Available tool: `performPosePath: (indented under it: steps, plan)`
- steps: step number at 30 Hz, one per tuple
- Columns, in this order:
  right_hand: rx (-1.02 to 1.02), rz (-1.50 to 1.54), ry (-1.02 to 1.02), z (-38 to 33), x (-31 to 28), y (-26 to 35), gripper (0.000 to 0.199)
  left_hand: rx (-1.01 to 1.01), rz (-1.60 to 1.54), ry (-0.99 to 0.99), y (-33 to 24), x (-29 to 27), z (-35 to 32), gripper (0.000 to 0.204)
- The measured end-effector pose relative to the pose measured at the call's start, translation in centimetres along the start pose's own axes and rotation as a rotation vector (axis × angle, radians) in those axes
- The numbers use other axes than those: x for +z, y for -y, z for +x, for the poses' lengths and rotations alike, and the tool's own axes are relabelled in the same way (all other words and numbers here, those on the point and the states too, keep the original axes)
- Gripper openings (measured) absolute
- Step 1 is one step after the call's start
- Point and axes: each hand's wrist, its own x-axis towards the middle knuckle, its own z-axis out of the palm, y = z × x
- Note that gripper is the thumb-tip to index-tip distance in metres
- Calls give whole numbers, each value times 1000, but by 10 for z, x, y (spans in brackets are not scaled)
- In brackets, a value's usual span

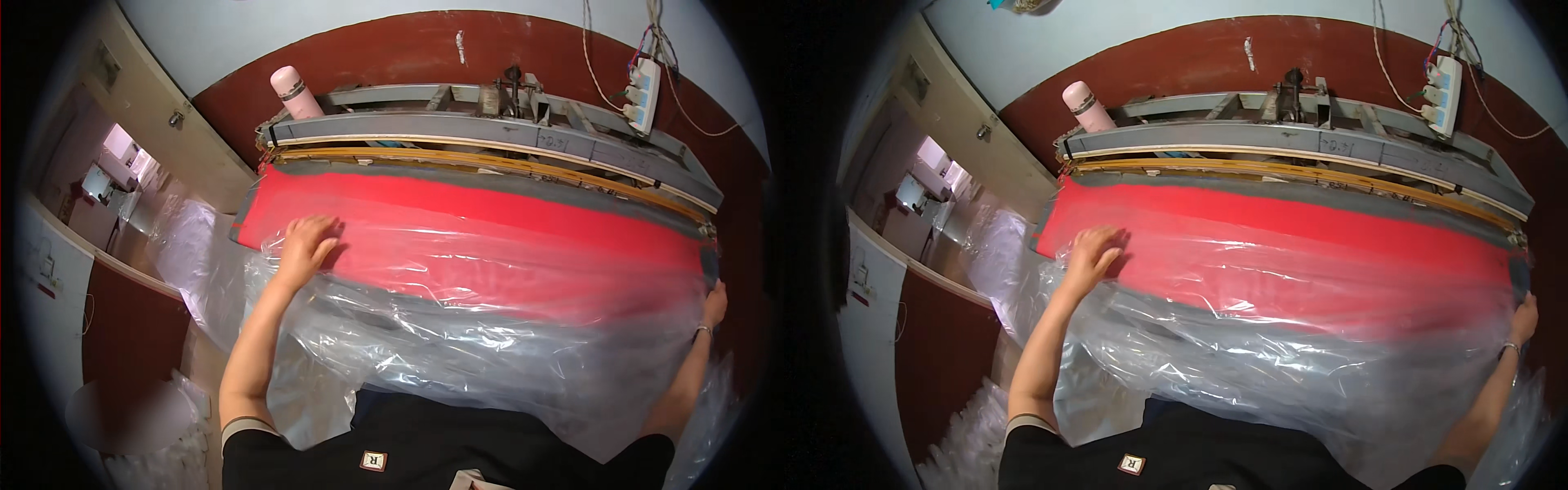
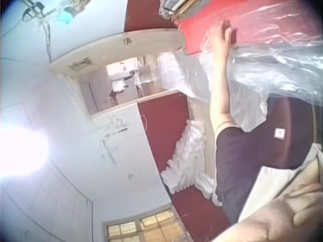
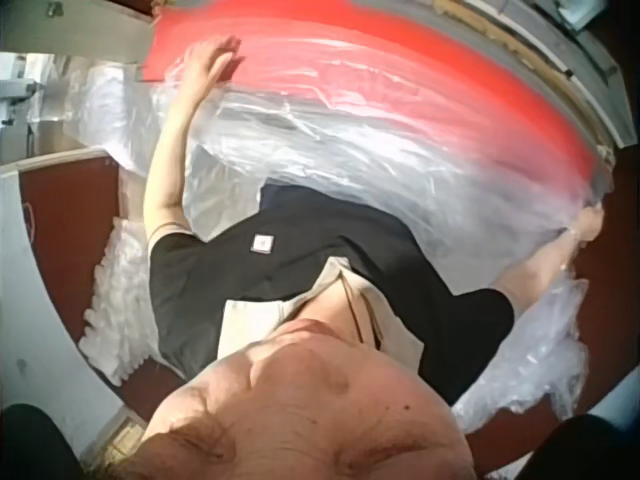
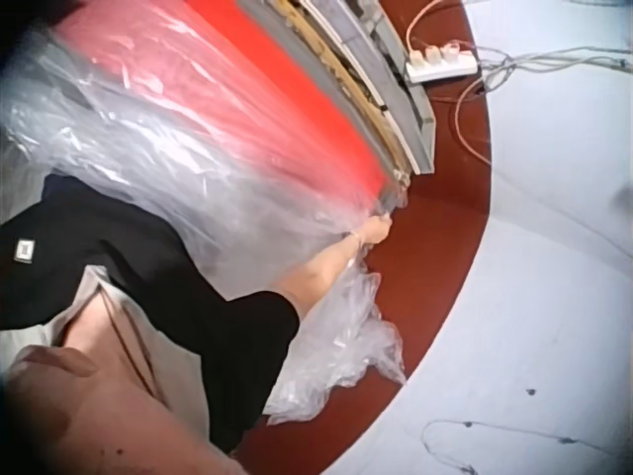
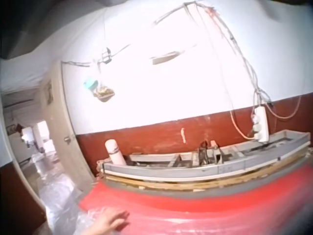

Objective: The person positions and smooths large plastic bags over a heat sealing machine, aligning the edges to seal them by hand repeatedly.

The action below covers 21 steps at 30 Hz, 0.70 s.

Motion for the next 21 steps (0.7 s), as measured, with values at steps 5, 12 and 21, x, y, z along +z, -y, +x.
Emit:
performPosePath:
  steps: [5, 12, 21]
  plan:
    - [-15, -60, -13, 8, 8, -17, 43, 4, 101, -110, -13, 25, 40, 8]
    - [-129, 252, -122, 38, 28, -77, 38, -54, 24, -230, -17, 43, 68, 9]
    - [254, 977, 134, 21, -36, -114, 35, 27, -96, -331, -23, 50, 76, 14]
